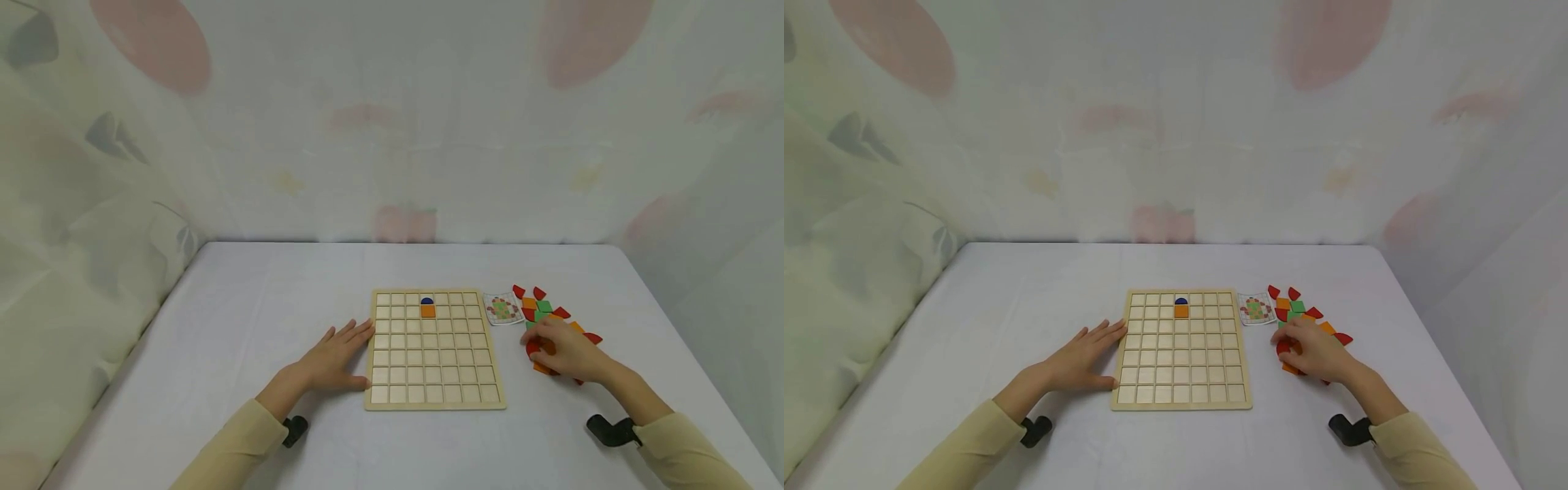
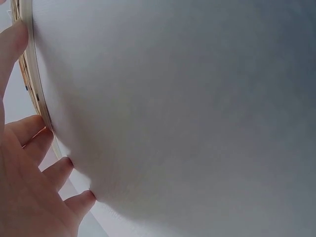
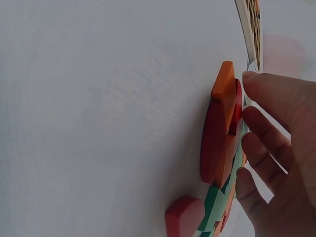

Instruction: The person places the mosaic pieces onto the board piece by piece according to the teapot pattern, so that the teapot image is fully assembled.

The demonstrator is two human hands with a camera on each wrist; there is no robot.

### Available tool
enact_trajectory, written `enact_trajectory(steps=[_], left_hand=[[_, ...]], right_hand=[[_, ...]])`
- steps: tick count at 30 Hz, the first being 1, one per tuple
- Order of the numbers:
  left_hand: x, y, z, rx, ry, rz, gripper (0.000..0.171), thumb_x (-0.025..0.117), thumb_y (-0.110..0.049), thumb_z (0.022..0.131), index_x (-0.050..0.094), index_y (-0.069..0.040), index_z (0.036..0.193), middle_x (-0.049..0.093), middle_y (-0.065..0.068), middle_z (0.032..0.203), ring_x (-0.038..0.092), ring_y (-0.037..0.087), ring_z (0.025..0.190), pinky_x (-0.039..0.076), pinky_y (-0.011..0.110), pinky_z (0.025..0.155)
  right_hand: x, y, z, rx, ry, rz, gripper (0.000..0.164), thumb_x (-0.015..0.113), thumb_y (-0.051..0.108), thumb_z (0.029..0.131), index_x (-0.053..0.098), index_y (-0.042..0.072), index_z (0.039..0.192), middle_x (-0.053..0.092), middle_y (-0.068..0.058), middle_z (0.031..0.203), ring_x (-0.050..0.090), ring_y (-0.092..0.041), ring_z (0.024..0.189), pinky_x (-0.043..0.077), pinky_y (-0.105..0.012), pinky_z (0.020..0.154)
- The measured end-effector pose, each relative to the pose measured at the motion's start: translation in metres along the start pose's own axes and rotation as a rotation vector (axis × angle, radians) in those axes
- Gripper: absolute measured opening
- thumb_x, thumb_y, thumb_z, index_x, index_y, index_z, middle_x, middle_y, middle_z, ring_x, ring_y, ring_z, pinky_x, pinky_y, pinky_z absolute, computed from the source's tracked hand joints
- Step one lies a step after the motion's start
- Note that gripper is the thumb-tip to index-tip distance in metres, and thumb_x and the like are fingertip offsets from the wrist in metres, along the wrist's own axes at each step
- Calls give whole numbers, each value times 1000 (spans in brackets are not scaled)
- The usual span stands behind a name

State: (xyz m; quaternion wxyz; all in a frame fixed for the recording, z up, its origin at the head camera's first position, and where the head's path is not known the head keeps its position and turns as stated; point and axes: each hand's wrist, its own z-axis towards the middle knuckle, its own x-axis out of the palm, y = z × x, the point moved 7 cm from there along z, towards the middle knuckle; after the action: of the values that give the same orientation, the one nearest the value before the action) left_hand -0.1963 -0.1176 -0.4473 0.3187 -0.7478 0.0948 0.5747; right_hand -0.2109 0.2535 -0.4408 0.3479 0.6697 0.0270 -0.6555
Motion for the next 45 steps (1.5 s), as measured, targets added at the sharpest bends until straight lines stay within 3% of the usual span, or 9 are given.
enact_trajectory(steps=[19, 25, 39, 45], left_hand=[[0, -1, -1, 3, -11, -7, 90, 70, -46, 76, 26, -9, 146, 21, 5, 153, 18, 34, 139, 17, 62, 105], [1, -1, -2, -2, -4, -9, 91, 70, -46, 76, 26, -9, 146, 20, 4, 153, 17, 34, 139, 17, 62, 106], [0, 0, -1, 3, -13, -1, 90, 70, -45, 76, 26, -9, 146, 21, 5, 153, 18, 35, 139, 18, 62, 105], [0, 0, -1, 1, -9, -2, 90, 69, -44, 77, 25, -9, 146, 20, 4, 153, 17, 34, 139, 17, 62, 106]], right_hand=[[5, 2, 8, 2, -73, -95, 16, 75, 16, 76, 64, 21, 87, 49, 9, 83, 43, -9, 77, 43, -23, 65], [8, 2, 13, -7, -85, -70, 15, 74, 15, 77, 63, 19, 86, 47, 8, 78, 41, -9, 73, 38, -20, 61], [5, -5, 9, 42, -37, -63, 24, 75, 14, 74, 64, 19, 95, 54, 5, 91, 46, -12, 84, 46, -27, 70], [4, -5, 10, 18, -61, -67, 23, 75, 13, 74, 64, 17, 94, 52, 5, 88, 45, -12, 80, 45, -23, 66]])
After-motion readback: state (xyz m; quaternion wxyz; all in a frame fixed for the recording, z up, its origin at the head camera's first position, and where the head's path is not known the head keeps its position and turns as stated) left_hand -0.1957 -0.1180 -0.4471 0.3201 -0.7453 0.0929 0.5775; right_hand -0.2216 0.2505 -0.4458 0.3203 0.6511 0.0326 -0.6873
